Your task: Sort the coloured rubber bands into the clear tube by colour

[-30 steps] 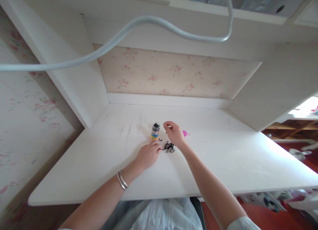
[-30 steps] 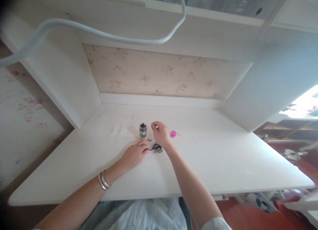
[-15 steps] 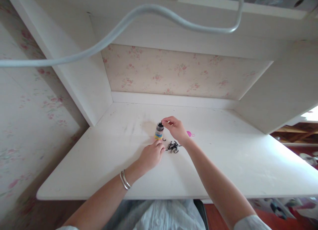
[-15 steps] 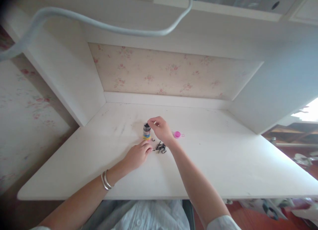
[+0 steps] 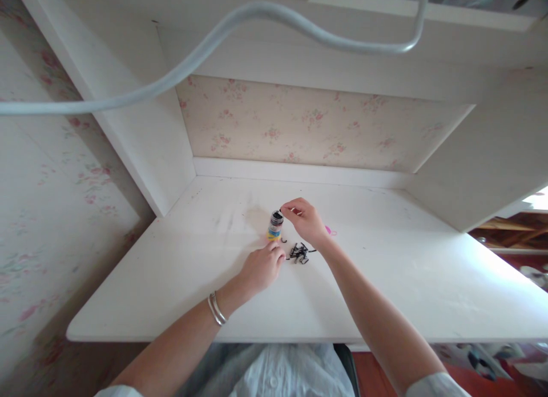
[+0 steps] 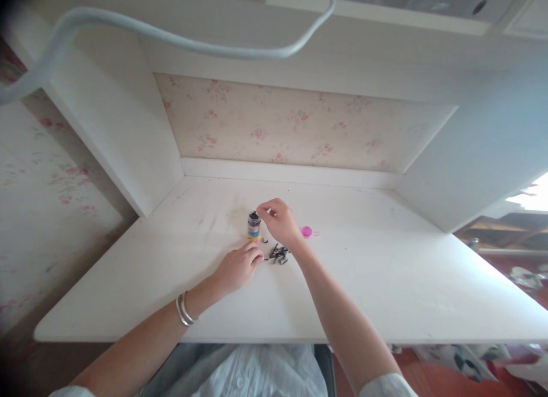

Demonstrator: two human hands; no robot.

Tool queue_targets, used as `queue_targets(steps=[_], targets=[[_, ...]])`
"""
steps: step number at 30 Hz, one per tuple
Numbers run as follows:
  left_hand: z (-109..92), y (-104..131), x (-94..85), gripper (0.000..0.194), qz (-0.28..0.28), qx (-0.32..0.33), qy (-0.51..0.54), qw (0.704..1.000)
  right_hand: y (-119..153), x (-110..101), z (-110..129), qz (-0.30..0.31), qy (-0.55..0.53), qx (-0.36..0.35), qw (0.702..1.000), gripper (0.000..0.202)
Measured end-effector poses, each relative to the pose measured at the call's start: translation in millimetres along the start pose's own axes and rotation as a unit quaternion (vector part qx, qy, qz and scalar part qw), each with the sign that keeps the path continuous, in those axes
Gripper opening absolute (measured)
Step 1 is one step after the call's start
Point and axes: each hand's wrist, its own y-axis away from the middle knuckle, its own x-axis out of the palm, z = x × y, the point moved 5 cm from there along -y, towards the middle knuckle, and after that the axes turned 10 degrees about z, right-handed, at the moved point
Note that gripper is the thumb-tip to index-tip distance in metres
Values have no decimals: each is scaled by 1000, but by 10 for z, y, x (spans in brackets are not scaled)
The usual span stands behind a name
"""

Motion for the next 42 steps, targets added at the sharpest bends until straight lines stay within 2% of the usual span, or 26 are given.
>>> queue_targets(steps=[8, 14, 26, 30, 35, 38, 42], targets=[[-2, 2, 1, 28, 8, 1, -8, 1000, -1, 23, 21, 15, 27, -6, 1000, 12], [-4, 5, -7, 30, 5, 3, -15, 1000, 19, -34, 110, -19, 90, -34, 995, 13], [-4, 8, 17, 31, 2, 2, -9, 1000, -32, 28, 177, 26, 162, -32, 986, 15], [-4, 10, 15, 30, -1, 4, -5, 1000, -79, 37, 147, 33, 134, 7, 990, 12], [-14, 7, -13, 27, -10, 9, 1, 1000, -76, 45, 3, 39, 35, 85, 995, 11], [-30, 14, -71, 26, -26, 25, 15, 999, -50, 36, -7, 32, 10, 80, 996, 11], [-38, 44, -249, 23, -98, 67, 85, 989, 4, -22, 27, 4, -8, 51, 999, 11]])
